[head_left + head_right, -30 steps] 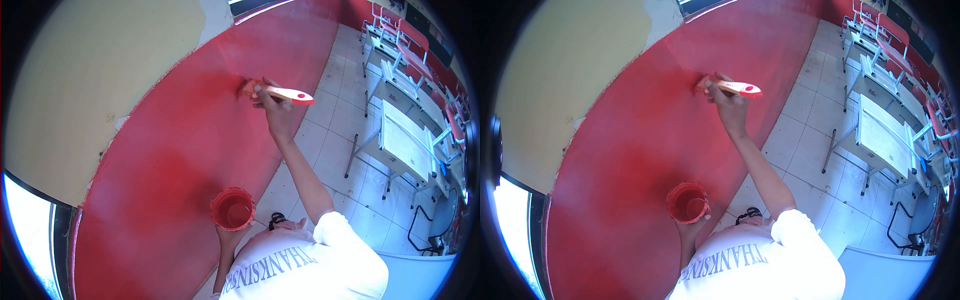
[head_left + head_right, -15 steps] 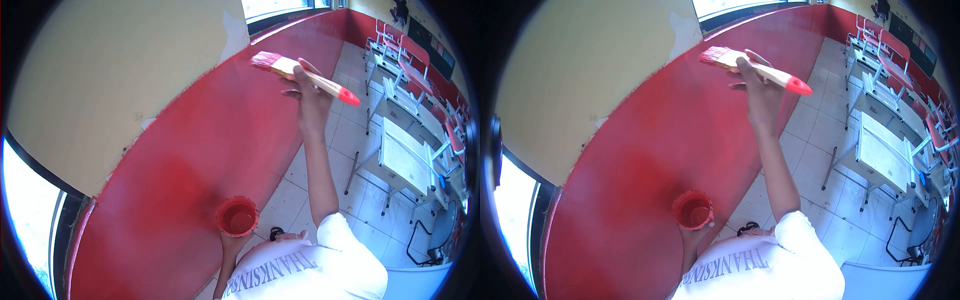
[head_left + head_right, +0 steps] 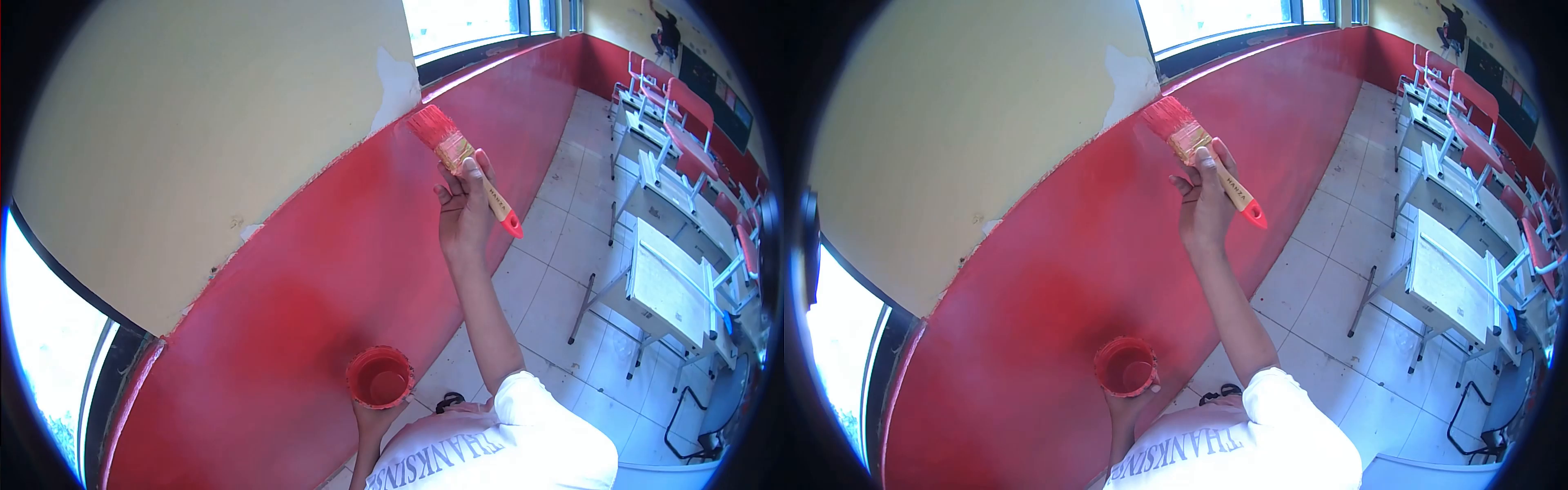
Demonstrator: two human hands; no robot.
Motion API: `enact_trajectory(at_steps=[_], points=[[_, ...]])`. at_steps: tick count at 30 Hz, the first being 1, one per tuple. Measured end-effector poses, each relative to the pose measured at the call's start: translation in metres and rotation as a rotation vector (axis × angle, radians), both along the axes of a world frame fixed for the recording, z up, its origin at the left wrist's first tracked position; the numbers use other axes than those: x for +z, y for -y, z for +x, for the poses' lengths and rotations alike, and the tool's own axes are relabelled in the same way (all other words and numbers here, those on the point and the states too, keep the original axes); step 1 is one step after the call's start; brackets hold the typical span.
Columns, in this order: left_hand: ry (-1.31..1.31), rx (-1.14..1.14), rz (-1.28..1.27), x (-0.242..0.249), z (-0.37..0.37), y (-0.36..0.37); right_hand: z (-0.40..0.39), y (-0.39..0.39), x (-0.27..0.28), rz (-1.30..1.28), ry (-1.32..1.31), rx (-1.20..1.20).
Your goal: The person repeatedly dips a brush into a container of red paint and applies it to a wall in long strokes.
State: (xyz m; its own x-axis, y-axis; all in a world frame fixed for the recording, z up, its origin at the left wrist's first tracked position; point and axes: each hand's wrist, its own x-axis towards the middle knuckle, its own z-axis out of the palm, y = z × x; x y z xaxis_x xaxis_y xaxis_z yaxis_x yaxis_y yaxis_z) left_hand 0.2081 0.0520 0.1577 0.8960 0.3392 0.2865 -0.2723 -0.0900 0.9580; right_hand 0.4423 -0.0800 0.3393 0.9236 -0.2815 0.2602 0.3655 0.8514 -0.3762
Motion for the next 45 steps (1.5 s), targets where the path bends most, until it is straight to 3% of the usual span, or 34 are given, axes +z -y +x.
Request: enact_trajectory(at_steps=[19,30,45], points=[[-0.013,0.039,-0.008,-0.012,0.001,-0.007,0.002,-0.025,-0.029,-0.106,-0.089,-0.014],[-0.093,0.036,-0.003,-0.015,-0.004,-0.004,-0.002,-0.023,-0.116,-0.122,-0.199,0.045],[-0.132,-0.047,-0.004,-0.014,-0.008,-0.002,-0.032,-0.002,-0.251,-0.388,-0.482,0.122]])
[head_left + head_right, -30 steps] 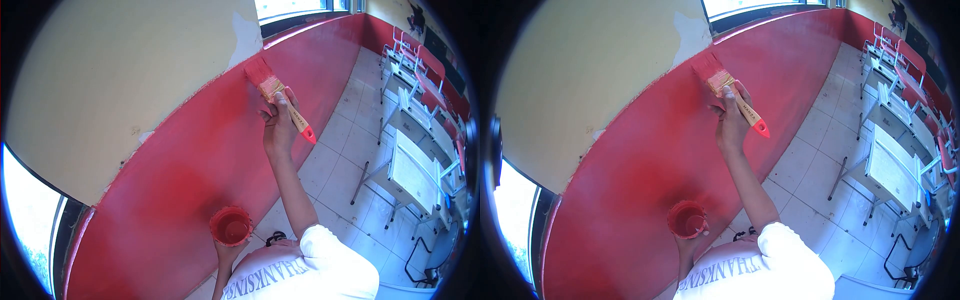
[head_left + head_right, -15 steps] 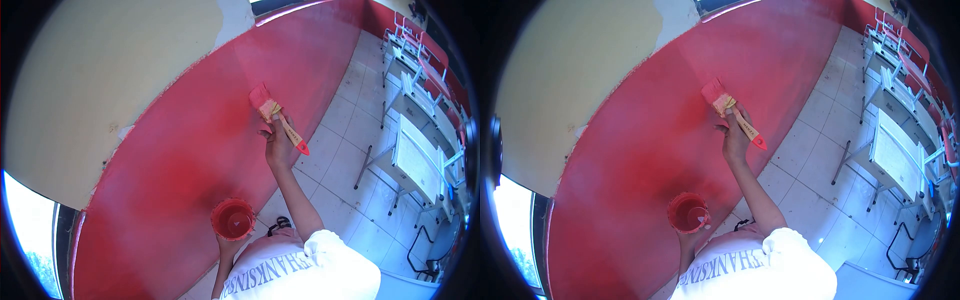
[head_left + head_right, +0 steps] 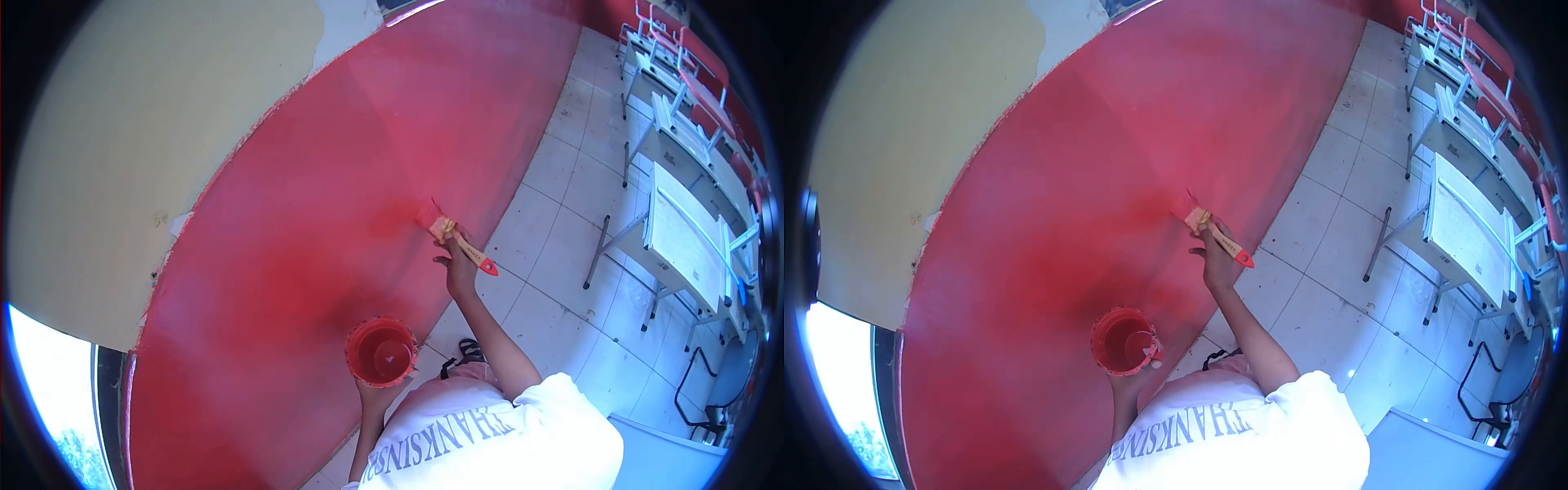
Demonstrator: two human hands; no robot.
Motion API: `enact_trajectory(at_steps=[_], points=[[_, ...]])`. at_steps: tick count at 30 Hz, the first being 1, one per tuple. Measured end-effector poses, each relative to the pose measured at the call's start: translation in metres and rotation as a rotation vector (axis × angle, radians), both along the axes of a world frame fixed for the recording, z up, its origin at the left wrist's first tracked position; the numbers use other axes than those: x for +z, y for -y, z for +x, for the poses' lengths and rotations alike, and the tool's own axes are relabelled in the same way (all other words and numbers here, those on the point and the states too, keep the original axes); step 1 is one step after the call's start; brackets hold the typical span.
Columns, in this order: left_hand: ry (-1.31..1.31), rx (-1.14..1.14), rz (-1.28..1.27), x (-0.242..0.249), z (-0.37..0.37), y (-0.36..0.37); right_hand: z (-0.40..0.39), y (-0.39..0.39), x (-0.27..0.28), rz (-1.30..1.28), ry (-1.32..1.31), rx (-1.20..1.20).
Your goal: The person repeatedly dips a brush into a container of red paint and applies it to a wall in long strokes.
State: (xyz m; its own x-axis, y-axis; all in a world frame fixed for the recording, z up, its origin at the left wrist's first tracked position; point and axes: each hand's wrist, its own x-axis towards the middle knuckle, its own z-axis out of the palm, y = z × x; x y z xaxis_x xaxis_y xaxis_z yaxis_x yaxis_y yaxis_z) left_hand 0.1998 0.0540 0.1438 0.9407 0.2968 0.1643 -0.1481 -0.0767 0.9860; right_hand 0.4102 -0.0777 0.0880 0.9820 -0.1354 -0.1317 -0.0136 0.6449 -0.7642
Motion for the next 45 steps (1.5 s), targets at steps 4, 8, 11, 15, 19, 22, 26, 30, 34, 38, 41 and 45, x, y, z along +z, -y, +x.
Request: enact_trajectory(at_steps=[4,8,11,15,19,22,26,30,34,38,41,45], points=[[0.050,-0.013,0.004,-0.003,0.004,0.000,-0.009,0.020,0.004,-0.055,-0.028,-0.081],[0.073,0.005,-0.044,0.020,0.007,0.012,0.003,0.037,0.080,0.009,0.158,-0.087],[0.069,-0.011,-0.112,0.032,0.006,0.018,0.017,0.038,0.159,0.066,0.390,-0.095],[0.048,-0.001,-0.050,0.005,0.002,0.004,0.036,0.030,0.222,0.160,0.499,-0.085],[0.055,0.026,-0.061,0.007,0.001,0.003,0.048,0.021,0.248,0.260,0.578,-0.067],[0.088,0.035,-0.079,0.019,0.003,0.008,0.054,0.014,0.248,0.241,0.562,-0.068],[0.101,0.066,-0.049,0.013,0.004,0.004,0.058,0.007,0.222,0.202,0.511,-0.037],[0.072,0.093,-0.019,0.006,0.002,0.000,0.053,0.008,0.169,0.180,0.364,-0.019],[0.057,0.085,0.027,0.005,0.004,-0.002,0.045,0.009,0.095,0.157,0.216,-0.015],[0.058,0.041,-0.025,0.004,0.010,0.001,0.033,0.013,0.018,0.081,0.042,0.012],[0.074,0.008,-0.017,0.007,0.012,0.003,0.019,0.022,-0.014,-0.022,-0.035,-0.013],[0.076,0.000,-0.027,0.006,0.015,0.003,0.012,0.040,0.004,-0.068,0.010,-0.148]])
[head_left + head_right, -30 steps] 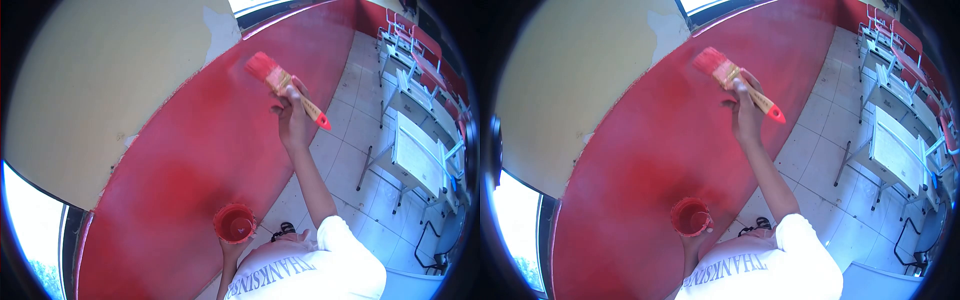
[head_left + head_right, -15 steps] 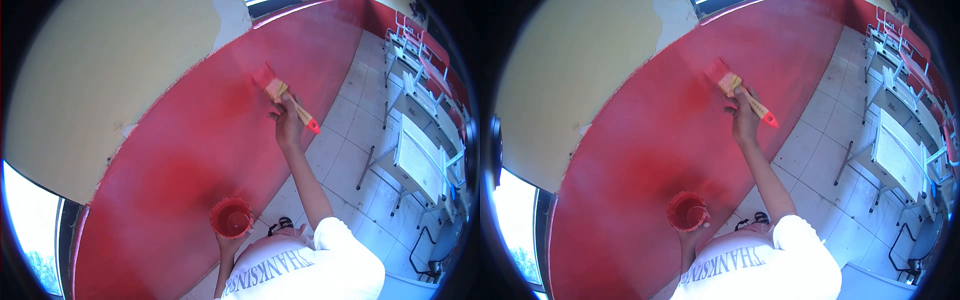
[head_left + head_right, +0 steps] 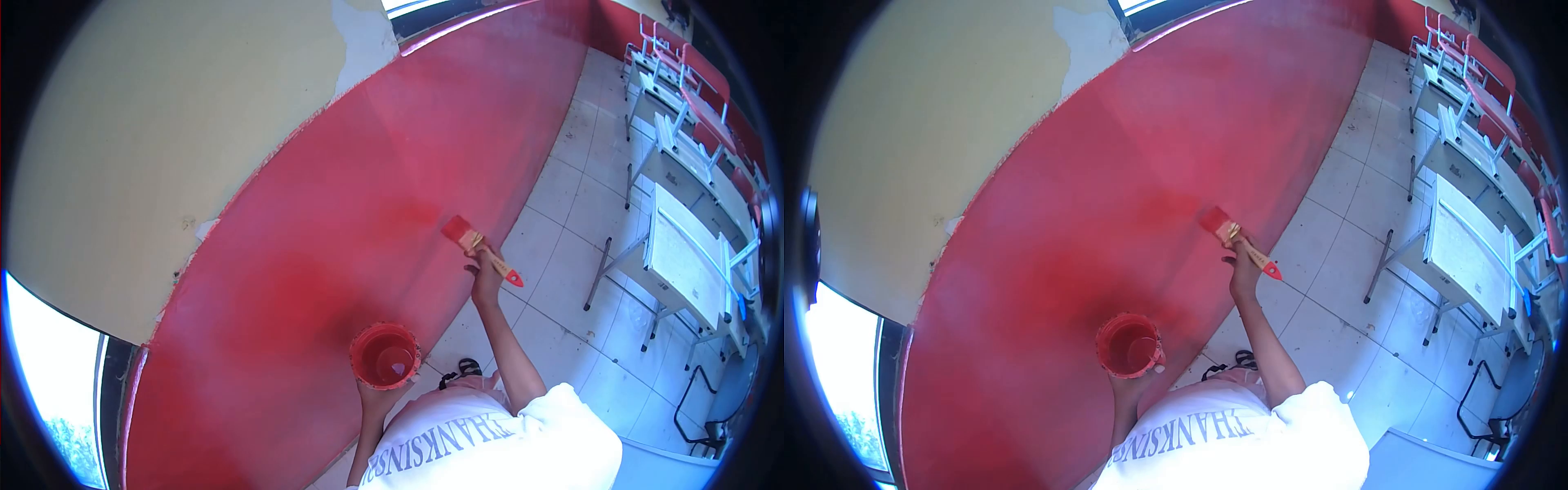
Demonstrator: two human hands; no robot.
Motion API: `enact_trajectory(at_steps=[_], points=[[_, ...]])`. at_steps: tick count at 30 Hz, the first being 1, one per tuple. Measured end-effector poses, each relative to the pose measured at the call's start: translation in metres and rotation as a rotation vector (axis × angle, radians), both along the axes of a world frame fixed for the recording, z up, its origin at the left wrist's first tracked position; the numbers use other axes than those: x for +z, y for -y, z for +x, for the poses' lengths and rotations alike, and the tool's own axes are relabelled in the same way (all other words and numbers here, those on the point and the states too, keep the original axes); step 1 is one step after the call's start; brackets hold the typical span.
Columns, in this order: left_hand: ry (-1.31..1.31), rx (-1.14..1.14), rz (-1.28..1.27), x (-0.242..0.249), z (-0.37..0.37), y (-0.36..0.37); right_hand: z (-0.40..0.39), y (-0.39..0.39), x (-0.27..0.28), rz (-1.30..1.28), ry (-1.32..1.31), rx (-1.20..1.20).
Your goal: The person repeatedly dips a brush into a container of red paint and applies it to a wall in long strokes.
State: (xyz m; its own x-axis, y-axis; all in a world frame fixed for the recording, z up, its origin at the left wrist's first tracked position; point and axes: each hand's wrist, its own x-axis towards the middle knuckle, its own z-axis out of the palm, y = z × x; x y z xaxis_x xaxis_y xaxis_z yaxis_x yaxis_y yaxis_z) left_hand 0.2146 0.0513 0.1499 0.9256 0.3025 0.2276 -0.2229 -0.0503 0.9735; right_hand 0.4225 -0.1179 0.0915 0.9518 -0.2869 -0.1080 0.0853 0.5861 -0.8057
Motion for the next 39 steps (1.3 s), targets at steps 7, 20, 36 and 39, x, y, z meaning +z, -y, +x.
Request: enact_trajectory(at_steps=[7,20,36,39], points=[[0.002,-0.028,-0.039,0.006,0.000,0.004,0.011,-0.004,0.190,0.107,0.338,-0.017],[0.011,0.099,-0.017,0.010,-0.011,0.002,0.020,-0.045,0.227,0.117,0.433,0.068],[-0.138,0.015,-0.032,-0.004,-0.016,0.000,0.009,-0.042,0.128,0.045,0.194,0.097],[-0.155,0.027,0.010,-0.003,-0.018,0.001,0.005,-0.041,0.101,0.029,0.151,0.091]])
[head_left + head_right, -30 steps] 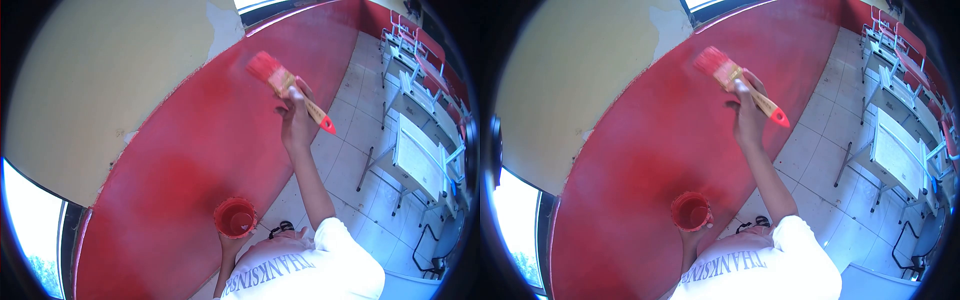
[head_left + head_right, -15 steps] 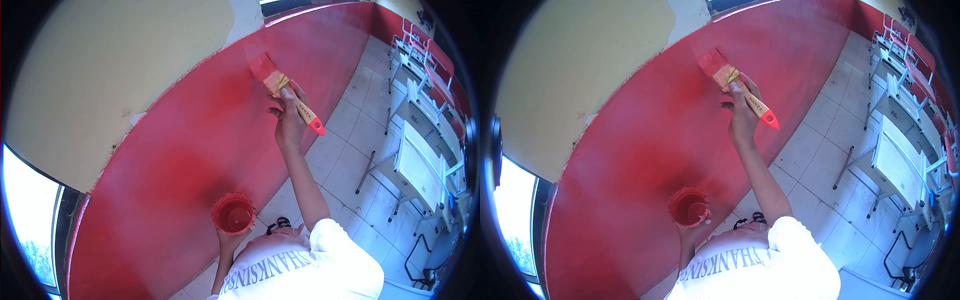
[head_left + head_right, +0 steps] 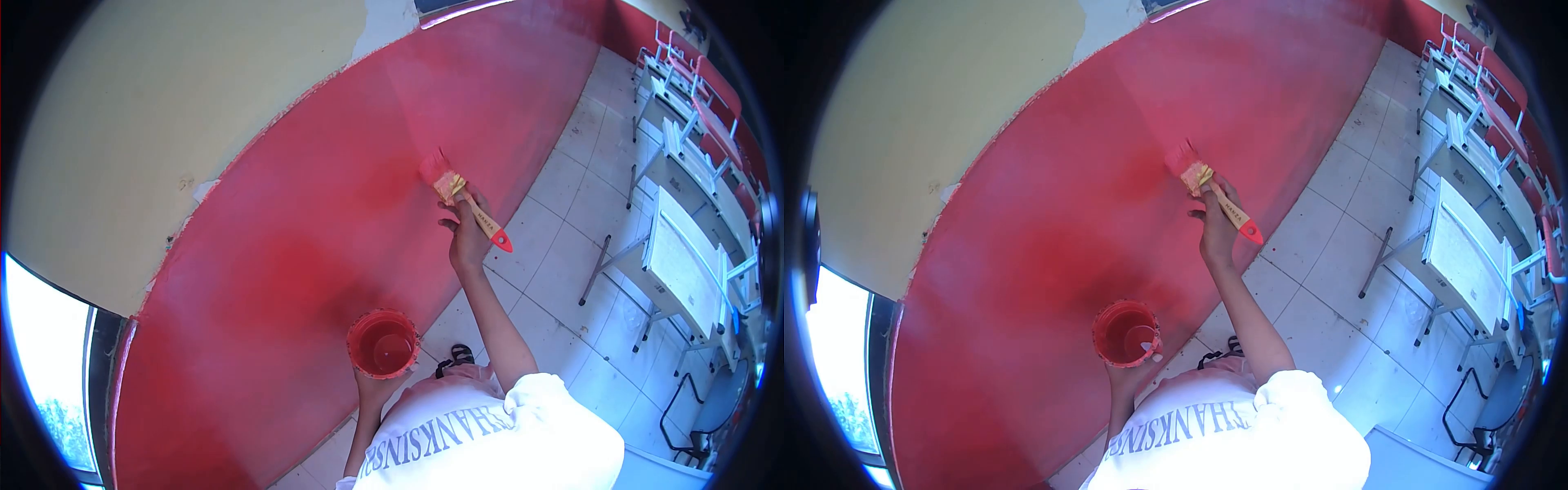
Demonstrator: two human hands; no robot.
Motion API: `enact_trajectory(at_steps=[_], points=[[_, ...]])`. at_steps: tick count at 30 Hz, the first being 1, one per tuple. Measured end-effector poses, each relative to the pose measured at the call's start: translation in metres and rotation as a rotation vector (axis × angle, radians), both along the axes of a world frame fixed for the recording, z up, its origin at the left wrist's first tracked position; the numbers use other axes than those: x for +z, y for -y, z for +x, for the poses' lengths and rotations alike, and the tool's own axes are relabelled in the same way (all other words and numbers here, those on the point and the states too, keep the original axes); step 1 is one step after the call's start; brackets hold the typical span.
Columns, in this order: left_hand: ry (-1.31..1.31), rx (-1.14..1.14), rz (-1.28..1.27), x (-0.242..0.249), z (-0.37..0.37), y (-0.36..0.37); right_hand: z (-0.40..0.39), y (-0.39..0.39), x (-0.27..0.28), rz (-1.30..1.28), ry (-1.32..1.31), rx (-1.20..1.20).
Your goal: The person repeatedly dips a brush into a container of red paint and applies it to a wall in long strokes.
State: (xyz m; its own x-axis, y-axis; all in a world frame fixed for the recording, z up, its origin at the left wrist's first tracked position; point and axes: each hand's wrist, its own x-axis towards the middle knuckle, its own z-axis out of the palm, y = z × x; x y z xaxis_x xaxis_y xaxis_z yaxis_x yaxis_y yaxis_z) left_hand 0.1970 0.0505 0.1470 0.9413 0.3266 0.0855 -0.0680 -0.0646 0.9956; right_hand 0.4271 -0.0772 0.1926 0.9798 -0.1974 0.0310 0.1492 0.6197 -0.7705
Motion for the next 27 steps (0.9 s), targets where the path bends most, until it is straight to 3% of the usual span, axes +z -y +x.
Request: enact_trajectory(at_steps=[8,11,15,20,27], points=[[0.065,-0.006,0.057,0.004,-0.001,0.007,-0.005,0.006,-0.097,0.020,-0.148,0.030],[0.098,-0.022,0.045,0.003,-0.003,0.010,-0.018,0.026,-0.144,-0.080,-0.234,0.063],[0.113,-0.024,0.021,0.003,-0.008,0.007,-0.057,0.063,-0.168,-0.215,-0.306,0.067],[0.172,0.049,0.135,0.029,-0.016,0.009,-0.090,0.084,-0.114,-0.100,-0.287,0.091],[0.192,0.049,-0.010,0.018,-0.033,0.010,-0.126,0.070,0.022,-0.169,0.169,0.281]])
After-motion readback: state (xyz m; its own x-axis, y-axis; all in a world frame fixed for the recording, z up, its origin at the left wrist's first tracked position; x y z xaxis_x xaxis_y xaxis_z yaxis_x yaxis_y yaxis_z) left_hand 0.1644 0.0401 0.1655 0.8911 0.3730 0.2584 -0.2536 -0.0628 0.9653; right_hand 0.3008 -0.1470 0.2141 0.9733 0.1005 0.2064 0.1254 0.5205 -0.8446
